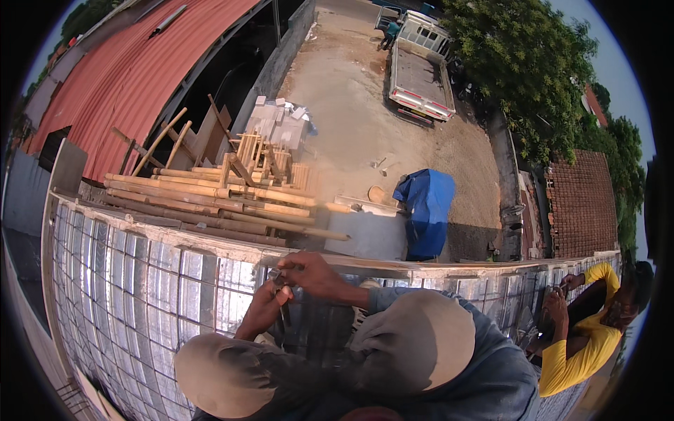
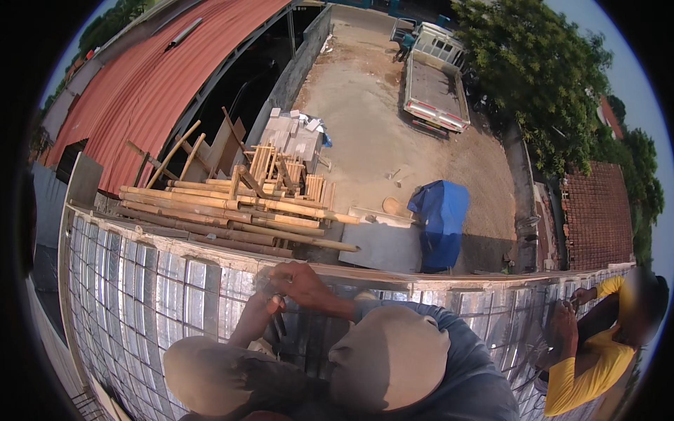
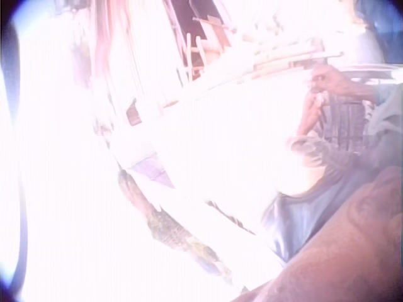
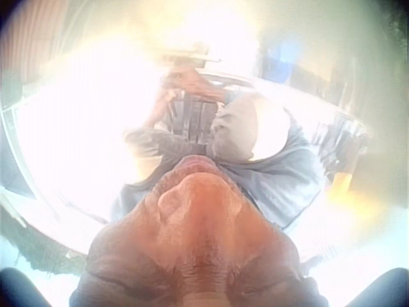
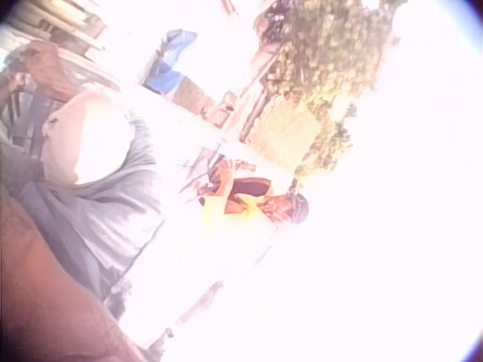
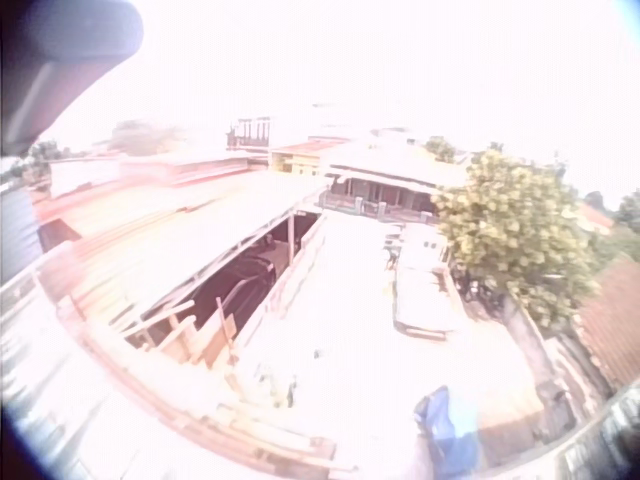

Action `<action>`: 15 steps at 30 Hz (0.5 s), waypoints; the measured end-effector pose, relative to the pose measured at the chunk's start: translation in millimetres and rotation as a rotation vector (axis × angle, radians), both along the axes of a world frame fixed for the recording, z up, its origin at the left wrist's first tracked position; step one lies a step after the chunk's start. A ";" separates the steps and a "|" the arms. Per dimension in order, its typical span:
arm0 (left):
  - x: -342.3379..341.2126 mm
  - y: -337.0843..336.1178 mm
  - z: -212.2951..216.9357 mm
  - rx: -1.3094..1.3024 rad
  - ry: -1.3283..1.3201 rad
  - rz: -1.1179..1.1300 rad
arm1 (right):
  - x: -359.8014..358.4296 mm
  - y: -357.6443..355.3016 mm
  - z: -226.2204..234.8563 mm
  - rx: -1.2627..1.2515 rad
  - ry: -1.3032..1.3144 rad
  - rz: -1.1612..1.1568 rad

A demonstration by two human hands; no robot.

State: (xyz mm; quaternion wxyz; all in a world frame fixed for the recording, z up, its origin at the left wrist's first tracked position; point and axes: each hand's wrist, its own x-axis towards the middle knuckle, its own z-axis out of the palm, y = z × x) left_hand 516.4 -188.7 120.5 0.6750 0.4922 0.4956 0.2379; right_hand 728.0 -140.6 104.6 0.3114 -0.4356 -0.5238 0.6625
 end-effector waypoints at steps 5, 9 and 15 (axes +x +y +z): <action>2.6 24.6 22.1 -0.061 -0.197 0.239 | 0.7 1.2 13.6 -0.089 0.144 0.036; 28.5 71.5 40.9 -0.042 -0.410 0.421 | -3.4 6.8 12.0 0.224 -0.022 0.305; 37.0 98.2 68.5 0.210 -0.304 0.289 | -15.4 47.1 25.1 0.132 -0.114 0.141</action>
